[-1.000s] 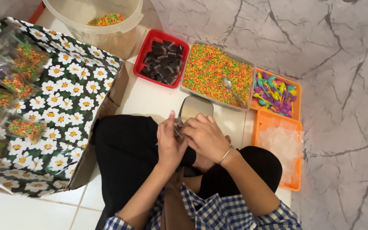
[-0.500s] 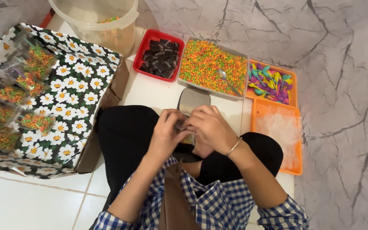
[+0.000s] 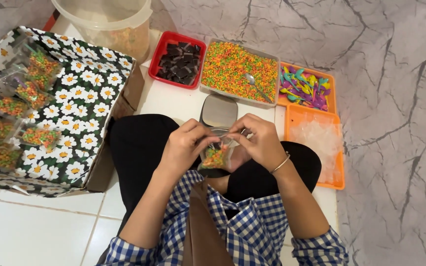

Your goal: Filling small plastic bags with colorful pellets, weighing them on a digital scale, and sealing them for distribution.

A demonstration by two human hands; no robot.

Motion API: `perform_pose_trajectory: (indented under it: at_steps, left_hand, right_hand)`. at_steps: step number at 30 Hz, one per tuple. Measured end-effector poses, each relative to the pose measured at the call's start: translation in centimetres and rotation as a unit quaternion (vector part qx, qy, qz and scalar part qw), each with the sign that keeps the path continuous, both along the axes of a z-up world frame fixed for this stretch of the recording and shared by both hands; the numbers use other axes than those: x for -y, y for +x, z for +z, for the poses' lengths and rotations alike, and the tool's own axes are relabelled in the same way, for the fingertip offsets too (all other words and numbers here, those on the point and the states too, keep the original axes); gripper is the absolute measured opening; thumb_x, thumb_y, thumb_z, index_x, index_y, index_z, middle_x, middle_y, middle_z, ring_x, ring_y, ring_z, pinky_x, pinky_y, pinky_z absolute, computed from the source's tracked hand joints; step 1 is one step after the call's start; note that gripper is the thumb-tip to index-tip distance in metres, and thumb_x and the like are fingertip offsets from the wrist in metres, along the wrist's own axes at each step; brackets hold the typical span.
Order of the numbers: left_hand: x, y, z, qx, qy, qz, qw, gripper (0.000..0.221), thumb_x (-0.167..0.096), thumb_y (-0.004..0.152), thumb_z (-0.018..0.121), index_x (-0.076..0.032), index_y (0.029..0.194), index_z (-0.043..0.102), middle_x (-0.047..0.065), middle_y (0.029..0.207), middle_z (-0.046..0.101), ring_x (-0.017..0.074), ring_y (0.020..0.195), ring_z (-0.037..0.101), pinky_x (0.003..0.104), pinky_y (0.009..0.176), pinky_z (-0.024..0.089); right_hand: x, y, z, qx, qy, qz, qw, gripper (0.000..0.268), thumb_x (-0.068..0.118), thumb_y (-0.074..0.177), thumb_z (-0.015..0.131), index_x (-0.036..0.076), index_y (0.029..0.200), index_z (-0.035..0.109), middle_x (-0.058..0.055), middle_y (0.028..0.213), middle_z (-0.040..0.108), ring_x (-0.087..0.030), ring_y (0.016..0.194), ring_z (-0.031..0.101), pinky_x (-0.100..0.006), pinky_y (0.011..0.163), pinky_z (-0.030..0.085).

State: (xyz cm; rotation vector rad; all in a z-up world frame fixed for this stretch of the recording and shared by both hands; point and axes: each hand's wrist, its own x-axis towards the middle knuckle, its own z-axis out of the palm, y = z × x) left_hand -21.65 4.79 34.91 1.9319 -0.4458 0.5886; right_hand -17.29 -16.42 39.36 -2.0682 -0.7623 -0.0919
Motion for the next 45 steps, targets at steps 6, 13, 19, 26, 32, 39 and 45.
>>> perform_pose_trajectory:
  at_steps: [6,13,19,26,32,39,45]
  left_hand:
    - [0.2,-0.4,1.4,-0.013,0.008,-0.031,0.999,0.005,-0.008,0.091,0.077,-0.006,0.094,0.074,0.007,0.079,0.062,0.0223,0.061,0.067,0.029,0.055,0.055]
    - [0.6,-0.5,1.2,-0.007,0.028,-0.020,0.999,0.005,-0.006,0.093,0.074,-0.006,0.098,0.073,0.005,0.079,0.061,0.0208,0.061,0.067,0.027,0.054,0.055]
    - [1.0,-0.6,1.1,-0.013,0.021,0.008,1.000,0.022,-0.005,0.092,0.075,-0.004,0.110,0.063,0.011,0.083,0.068,0.0263,0.071,0.074,0.031,0.058,0.060]
    - [0.8,-0.3,0.8,-0.022,0.041,0.006,0.999,0.008,-0.004,0.091,0.077,-0.004,0.097,0.071,0.006,0.080,0.066,0.0211,0.067,0.071,0.027,0.057,0.059]
    - [1.1,-0.4,0.8,-0.046,0.024,0.007,0.999,0.007,-0.005,0.090,0.078,-0.006,0.095,0.074,0.005,0.082,0.066,0.0223,0.068,0.070,0.029,0.058,0.058]
    - [1.5,-0.5,0.6,-0.046,0.028,0.023,0.998,0.006,-0.006,0.090,0.078,-0.006,0.094,0.074,0.004,0.084,0.064,0.0231,0.072,0.070,0.030,0.061,0.059]
    - [1.6,-0.6,0.2,-0.010,0.046,0.030,0.998,0.005,-0.007,0.090,0.077,-0.007,0.095,0.075,0.003,0.086,0.065,0.0235,0.074,0.070,0.030,0.062,0.059]
  right_hand:
    - [-0.5,-0.6,0.3,-0.021,0.021,0.008,1.000,0.015,0.008,0.080,0.086,0.007,0.091,0.076,-0.007,0.089,0.067,-0.019,0.073,0.067,-0.029,0.066,0.058]
    - [-0.4,-0.5,-0.3,-0.025,0.027,-0.033,0.999,0.015,0.005,0.079,0.086,0.009,0.090,0.077,-0.005,0.086,0.069,-0.018,0.074,0.069,-0.026,0.063,0.057]
    - [-0.5,-0.4,-0.1,-0.062,0.057,-0.058,0.995,0.029,0.008,0.080,0.087,0.012,0.106,0.076,-0.006,0.086,0.069,-0.015,0.071,0.064,-0.025,0.062,0.056]
    - [-0.3,-0.2,-0.8,-0.054,0.023,-0.036,0.998,0.016,0.006,0.083,0.083,0.011,0.098,0.081,-0.005,0.084,0.066,-0.013,0.067,0.061,-0.027,0.066,0.053]
    - [-0.4,-0.5,-0.8,-0.049,0.029,-0.030,0.998,0.014,0.007,0.083,0.083,0.009,0.097,0.081,-0.005,0.084,0.066,-0.014,0.070,0.063,-0.027,0.068,0.053]
    - [-0.5,-0.7,-0.9,-0.020,0.008,-0.027,0.999,0.013,0.009,0.084,0.083,0.009,0.097,0.080,-0.006,0.087,0.066,-0.016,0.073,0.065,-0.027,0.070,0.054]
    - [-0.4,-0.6,-1.2,0.018,0.007,-0.004,1.000,0.010,0.011,0.087,0.080,0.010,0.097,0.079,-0.005,0.088,0.065,-0.017,0.075,0.063,-0.027,0.070,0.052]
